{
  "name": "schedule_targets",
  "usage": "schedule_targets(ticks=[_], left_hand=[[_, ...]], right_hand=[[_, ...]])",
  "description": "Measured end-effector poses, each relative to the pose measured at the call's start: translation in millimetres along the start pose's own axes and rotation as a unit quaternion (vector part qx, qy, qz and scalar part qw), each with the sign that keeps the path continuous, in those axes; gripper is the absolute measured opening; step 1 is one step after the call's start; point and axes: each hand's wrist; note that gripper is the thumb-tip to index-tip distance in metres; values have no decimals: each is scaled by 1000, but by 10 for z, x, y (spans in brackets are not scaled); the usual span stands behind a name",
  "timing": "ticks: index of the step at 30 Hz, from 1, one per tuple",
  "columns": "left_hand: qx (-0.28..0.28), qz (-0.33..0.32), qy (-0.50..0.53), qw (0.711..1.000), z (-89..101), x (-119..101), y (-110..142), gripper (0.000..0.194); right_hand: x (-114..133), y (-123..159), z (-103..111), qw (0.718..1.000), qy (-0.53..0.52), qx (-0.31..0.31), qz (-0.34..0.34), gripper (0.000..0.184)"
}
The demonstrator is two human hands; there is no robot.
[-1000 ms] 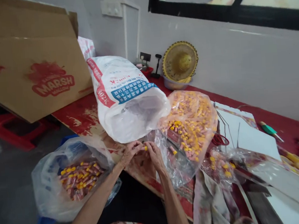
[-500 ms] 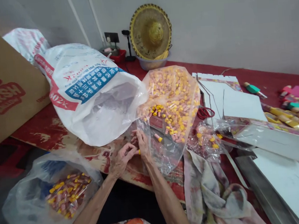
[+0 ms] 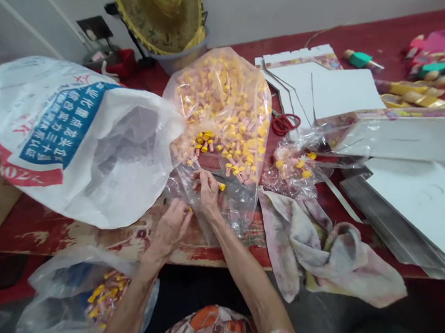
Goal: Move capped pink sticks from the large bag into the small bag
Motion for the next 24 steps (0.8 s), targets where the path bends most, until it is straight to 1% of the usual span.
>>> schedule_targets(ticks=[1, 2, 3, 5, 7, 8, 10, 12, 13, 14, 15, 16, 18, 19, 20, 21, 24], left_hand=[[25, -8, -39, 999, -11, -12, -42, 13], [46, -14, -56, 997, -8, -13, -86, 14], [62, -18, -49, 997, 9, -3, -129, 15], [78, -11, 20, 997, 85, 50, -191, 12], [82, 30, 112, 990, 179, 120, -200, 6], [78, 58, 153, 983, 217, 148, -182, 10], [49, 107, 210, 971, 247, 173, -116, 27], [-12, 120, 217, 969, 208, 150, -33, 38], [-46, 110, 198, 973, 169, 125, 3, 37], [-70, 90, 167, 979, 125, 94, 30, 32], [-79, 62, 130, 986, 81, 62, 45, 25], [-74, 31, 95, 992, 44, 31, 48, 22], [-42, -27, 45, 998, 8, -17, 25, 26], [-35, -46, 31, 998, 9, -32, 6, 29], [-41, -55, 22, 997, 17, -40, -11, 31], [-63, -56, 15, 996, 26, -41, -23, 32], [-165, -27, -1, 986, -7, -5, -17, 27]], right_hand=[[5, -6, 2, 1000, 2, -1, 3, 55], [14, -7, 2, 1000, 4, -1, 6, 54], [27, -4, 0, 1000, 5, 0, 8, 52], [54, 7, -5, 1000, -3, 3, 5, 50], [74, 15, -3, 1000, -19, 9, -1, 48], [80, 16, 1, 1000, -26, 14, -3, 46], [83, 13, 15, 999, -31, 26, -3, 43], [77, 8, 29, 999, -25, 35, -3, 39], [73, 5, 34, 999, -18, 36, -5, 38], [69, 3, 37, 999, -9, 35, -7, 37], [66, 1, 38, 999, 0, 35, -10, 37], [63, 0, 38, 999, 9, 36, -12, 37], [60, 2, 35, 999, 23, 43, -14, 37], [61, 8, 32, 998, 29, 49, -14, 37], [62, 17, 31, 998, 36, 53, -12, 37], [63, 32, 32, 997, 43, 55, -11, 37], [81, 86, 64, 996, 64, 55, 0, 38]])
Point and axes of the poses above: each hand's wrist, its own y-axis away from the middle knuckle, its own z-axis out of the back of the hand, x = y × z, and after that the axes turned 7 degrees about x, right-handed
